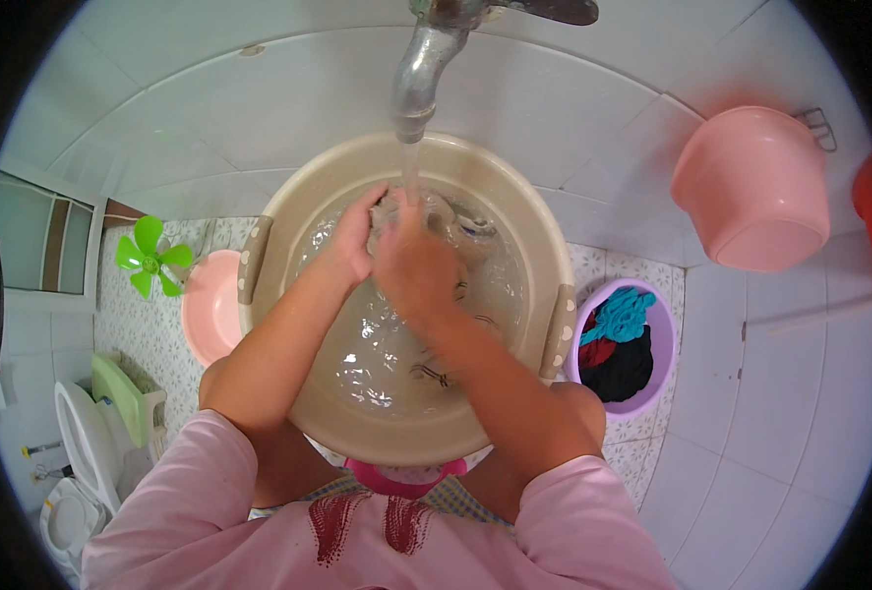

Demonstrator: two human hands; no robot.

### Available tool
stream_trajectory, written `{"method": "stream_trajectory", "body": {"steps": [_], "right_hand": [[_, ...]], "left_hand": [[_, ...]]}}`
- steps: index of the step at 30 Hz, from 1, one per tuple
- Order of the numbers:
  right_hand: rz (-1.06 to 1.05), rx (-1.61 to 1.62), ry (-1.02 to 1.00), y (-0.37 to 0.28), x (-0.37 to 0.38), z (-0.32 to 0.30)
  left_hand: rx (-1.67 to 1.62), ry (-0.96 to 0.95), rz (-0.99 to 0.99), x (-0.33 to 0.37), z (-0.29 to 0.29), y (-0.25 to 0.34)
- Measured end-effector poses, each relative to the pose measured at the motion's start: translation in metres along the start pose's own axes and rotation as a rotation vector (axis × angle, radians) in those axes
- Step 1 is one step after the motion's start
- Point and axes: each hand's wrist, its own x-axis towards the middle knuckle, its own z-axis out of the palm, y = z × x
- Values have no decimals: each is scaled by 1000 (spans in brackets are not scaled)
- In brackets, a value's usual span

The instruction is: The person washes clothes in a basin by hand under running water, scrubbing and wringing the fabric.

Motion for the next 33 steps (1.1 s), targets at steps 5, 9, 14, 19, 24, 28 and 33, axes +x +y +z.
{"method": "stream_trajectory", "body": {"steps": [5,9,14,19,24,28,33], "right_hand": [[85,-65,-34,13,12,8],[252,-80,97,51,49,-31],[166,-29,114,73,60,-56],[436,779,-232,70,62,-46],[517,577,-645,64,59,-65],[522,668,-529,85,53,-43],[399,889,-677,63,47,-54]], "left_hand": [[165,-77,-14,-11,18,-24],[386,-54,43,-15,21,-25],[561,-178,133,-32,36,-17],[422,-288,85,-34,38,-11],[649,94,325,-20,15,-8],[341,131,301,-9,7,-17],[-5,170,171,-12,12,-20]]}}
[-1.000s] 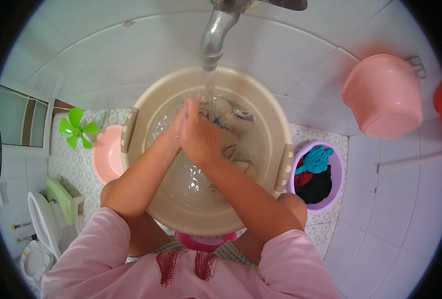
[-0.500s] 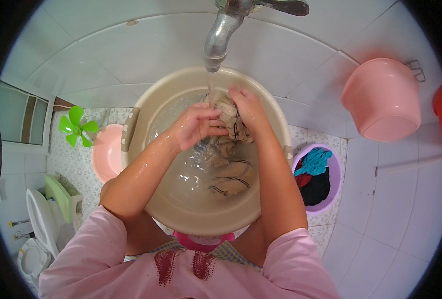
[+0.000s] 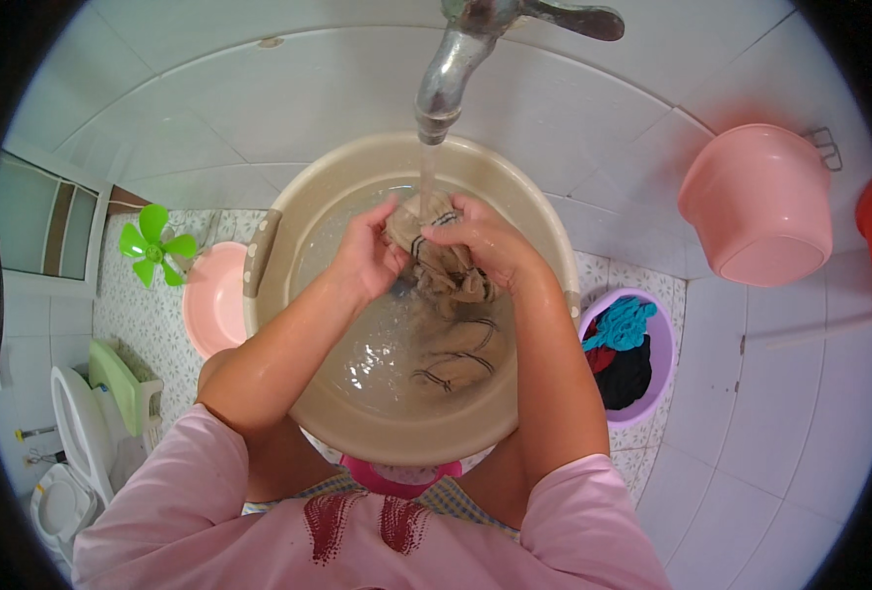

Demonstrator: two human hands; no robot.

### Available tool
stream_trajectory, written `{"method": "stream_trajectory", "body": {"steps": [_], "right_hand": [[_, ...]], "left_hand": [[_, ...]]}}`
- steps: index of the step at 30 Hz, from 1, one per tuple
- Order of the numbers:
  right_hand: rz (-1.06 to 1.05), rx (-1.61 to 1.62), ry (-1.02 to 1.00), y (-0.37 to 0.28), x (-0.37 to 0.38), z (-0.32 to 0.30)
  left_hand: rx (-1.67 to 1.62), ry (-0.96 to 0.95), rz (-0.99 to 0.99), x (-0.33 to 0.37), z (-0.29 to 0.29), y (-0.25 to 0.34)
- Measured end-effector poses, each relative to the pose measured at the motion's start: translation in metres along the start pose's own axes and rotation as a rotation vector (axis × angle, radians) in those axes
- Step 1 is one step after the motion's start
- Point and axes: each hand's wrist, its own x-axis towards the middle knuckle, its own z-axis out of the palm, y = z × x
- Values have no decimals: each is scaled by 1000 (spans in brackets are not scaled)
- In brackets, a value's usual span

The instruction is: The person washes clothes in a basin by hand under running water, scrubbing and wringing the fabric.

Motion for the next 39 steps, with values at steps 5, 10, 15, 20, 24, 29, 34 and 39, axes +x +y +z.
{"method": "stream_trajectory", "body": {"steps": [5,10,15,20,24,29,34,39], "right_hand": [[-152,345,-27,-11,-2,10],[-113,314,-3,-23,-15,14],[-52,249,148,-6,-3,-10],[-125,215,74,-15,-1,-1],[-186,-56,488,32,26,-19],[-471,-750,634,21,5,76],[-445,-1052,556,46,15,96],[-332,-1128,809,26,22,27]], "left_hand": [[-366,-495,-370,17,-31,-25],[-277,-240,-206,-2,-3,0],[-429,-124,-81,2,-4,7],[-374,-342,-177,-1,-5,13],[-383,-375,-220,3,3,10],[-371,-565,-223,36,-46,3],[-166,-471,-251,24,-34,-28],[284,-92,-184,-21,19,-25]]}}
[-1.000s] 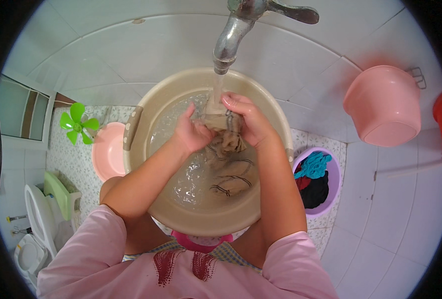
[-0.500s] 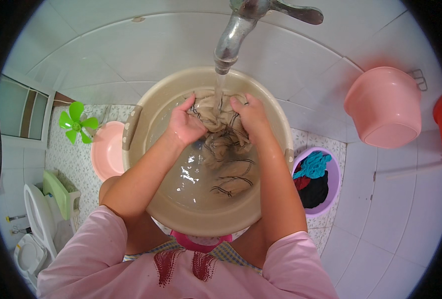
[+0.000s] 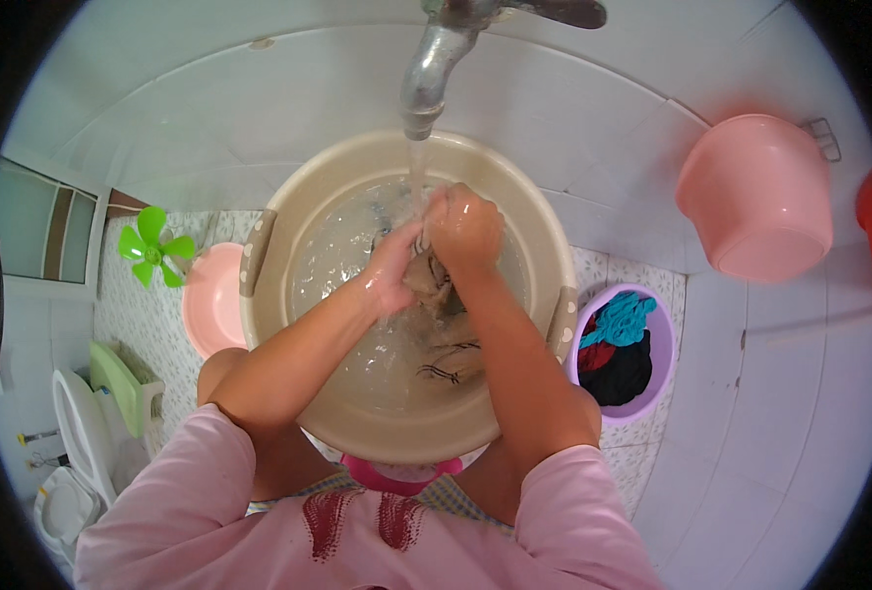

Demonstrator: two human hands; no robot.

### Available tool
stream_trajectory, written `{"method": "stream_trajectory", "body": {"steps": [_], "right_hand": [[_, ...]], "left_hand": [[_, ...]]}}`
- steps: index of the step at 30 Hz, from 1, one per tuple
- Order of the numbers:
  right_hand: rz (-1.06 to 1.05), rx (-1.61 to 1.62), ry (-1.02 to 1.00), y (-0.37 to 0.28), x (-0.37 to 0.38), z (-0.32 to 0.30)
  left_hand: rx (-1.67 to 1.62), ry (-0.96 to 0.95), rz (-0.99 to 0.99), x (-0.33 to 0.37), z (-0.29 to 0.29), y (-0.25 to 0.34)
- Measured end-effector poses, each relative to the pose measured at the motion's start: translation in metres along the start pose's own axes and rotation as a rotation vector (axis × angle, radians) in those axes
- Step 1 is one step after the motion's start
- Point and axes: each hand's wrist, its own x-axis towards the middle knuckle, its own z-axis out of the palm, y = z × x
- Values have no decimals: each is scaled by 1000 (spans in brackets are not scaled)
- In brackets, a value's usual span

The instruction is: The person washes clothes in a basin by hand under running water, scrubbing and wringing the fabric.

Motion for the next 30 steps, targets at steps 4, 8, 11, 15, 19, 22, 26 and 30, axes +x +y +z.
{"method": "stream_trajectory", "body": {"steps": [4,8,11,15,19,22,26,30], "right_hand": [[191,240,-56,31,18,2],[400,779,-619,11,14,-27],[460,822,-1032,15,18,-36],[396,1242,-903,14,14,-45],[492,1175,-632,17,17,-29],[461,996,-556,23,19,-26],[484,1110,-686,22,20,-34],[517,1165,-638,13,22,-40]], "left_hand": [[-164,-106,120,10,-13,25],[-393,-303,155,16,-43,60],[-473,-200,138,14,-47,66],[-178,-96,57,-1,-35,70],[50,-76,242,5,-42,60],[241,-42,264,4,-47,68],[488,228,310,-9,-34,69],[416,171,312,-1,-41,69]]}}
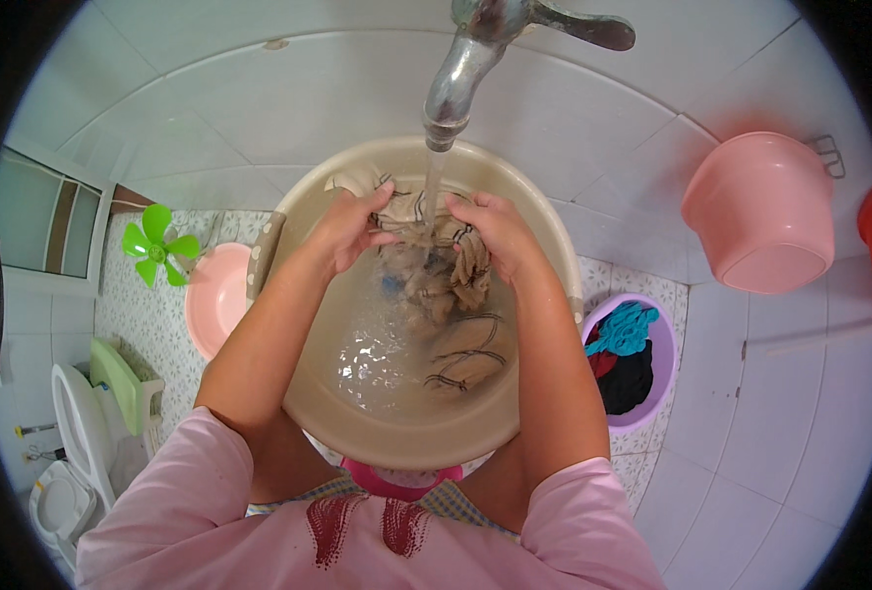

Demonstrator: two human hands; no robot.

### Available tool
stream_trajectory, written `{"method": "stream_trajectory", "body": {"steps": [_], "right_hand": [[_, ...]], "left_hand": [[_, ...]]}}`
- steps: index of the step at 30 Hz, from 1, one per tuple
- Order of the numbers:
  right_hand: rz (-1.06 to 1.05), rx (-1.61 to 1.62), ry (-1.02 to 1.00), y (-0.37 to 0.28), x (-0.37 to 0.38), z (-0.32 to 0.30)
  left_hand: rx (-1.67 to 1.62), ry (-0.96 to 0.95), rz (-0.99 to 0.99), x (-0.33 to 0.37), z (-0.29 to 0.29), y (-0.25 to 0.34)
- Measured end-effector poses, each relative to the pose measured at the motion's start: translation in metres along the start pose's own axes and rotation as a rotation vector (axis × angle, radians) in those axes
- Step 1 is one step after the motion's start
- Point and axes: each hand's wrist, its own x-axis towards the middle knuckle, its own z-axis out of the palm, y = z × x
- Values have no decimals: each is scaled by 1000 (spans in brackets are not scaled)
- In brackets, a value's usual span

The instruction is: The person washes clothes in a basin by hand under running water, scrubbing and wringing the fabric.

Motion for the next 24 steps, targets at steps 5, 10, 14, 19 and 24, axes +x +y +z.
{"method": "stream_trajectory", "body": {"steps": [5,10,14,19,24], "right_hand": [[34,-382,-68,14,8,-10],[-162,-303,224,21,13,-2],[-570,-537,408,29,-6,57],[-748,-1067,520,63,10,81],[-362,-844,687,25,6,35]], "left_hand": [[-230,-96,59,9,-11,0],[-637,-158,-179,8,-8,2],[-754,-233,-284,17,-9,-17],[-672,-415,-375,25,8,-53],[-232,-102,-284,-19,58,-22]]}}
